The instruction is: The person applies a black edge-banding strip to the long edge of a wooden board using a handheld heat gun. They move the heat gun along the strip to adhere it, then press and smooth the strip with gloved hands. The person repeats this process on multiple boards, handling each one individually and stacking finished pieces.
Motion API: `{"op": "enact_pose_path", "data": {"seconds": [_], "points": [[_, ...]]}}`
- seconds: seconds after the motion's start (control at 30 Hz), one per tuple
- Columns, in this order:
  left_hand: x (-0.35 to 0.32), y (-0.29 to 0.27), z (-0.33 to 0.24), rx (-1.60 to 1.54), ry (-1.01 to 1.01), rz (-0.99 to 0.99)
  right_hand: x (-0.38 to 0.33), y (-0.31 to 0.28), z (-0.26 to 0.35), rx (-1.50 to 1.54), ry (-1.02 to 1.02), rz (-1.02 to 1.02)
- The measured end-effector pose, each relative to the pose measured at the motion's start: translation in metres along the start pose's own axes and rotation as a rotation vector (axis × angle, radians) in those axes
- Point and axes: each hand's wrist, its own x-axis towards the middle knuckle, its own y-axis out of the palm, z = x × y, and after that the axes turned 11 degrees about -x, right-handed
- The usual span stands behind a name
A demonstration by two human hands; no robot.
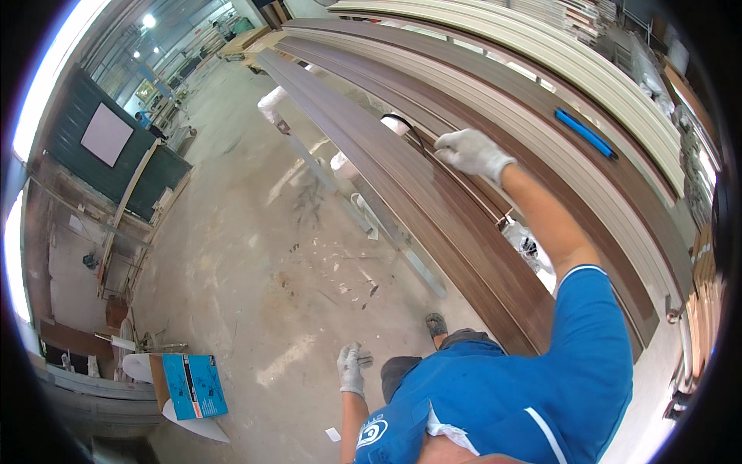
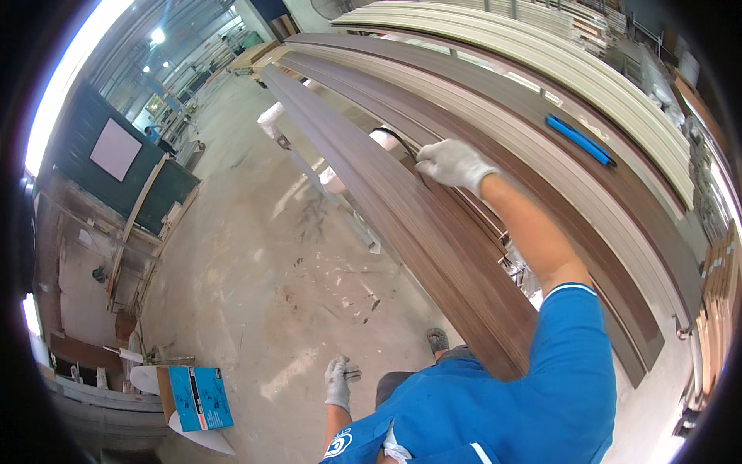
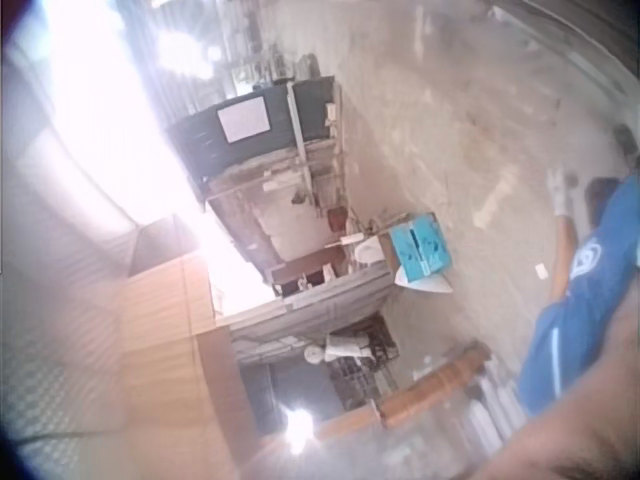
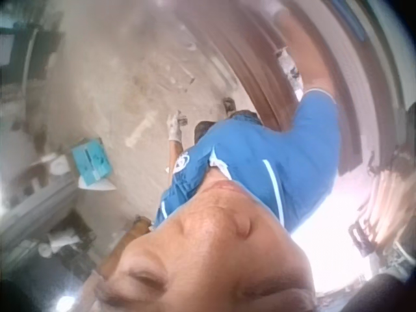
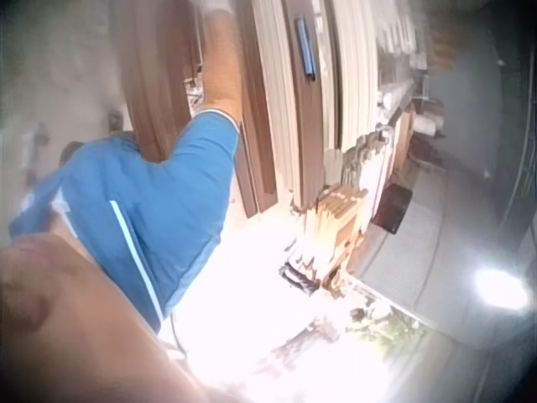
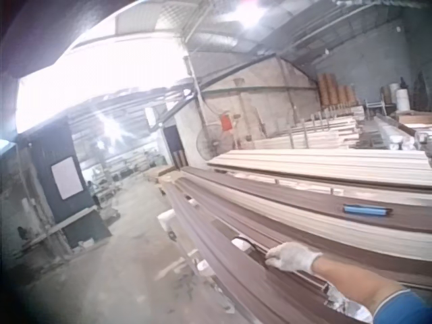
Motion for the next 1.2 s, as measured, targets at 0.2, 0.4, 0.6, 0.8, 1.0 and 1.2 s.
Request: {"op": "enact_pose_path", "data": {"seconds": [0.2,0.4,0.6,0.8,1.0,1.2], "points": [[0.075,0.028,-0.060,-0.024,0.047,0.068,0.043,0.043,0.067,-0.086,0.119,0.148],[0.216,0.096,-0.191,-0.100,0.232,0.181,0.013,0.041,0.067,0.002,0.107,0.109],[0.355,0.217,-0.343,-0.282,0.194,0.506,-0.044,0.034,0.082,0.043,0.388,0.172],[0.459,0.320,-0.423,-0.355,-0.041,0.606,-0.066,0.057,0.095,-0.006,0.812,0.050],[0.495,0.341,-0.405,-0.232,-0.075,0.486,-0.060,0.063,0.086,-0.030,0.894,0.144],[0.480,0.332,-0.398,-0.287,-0.045,0.466,-0.059,0.054,0.080,0.006,0.932,0.120]]}}
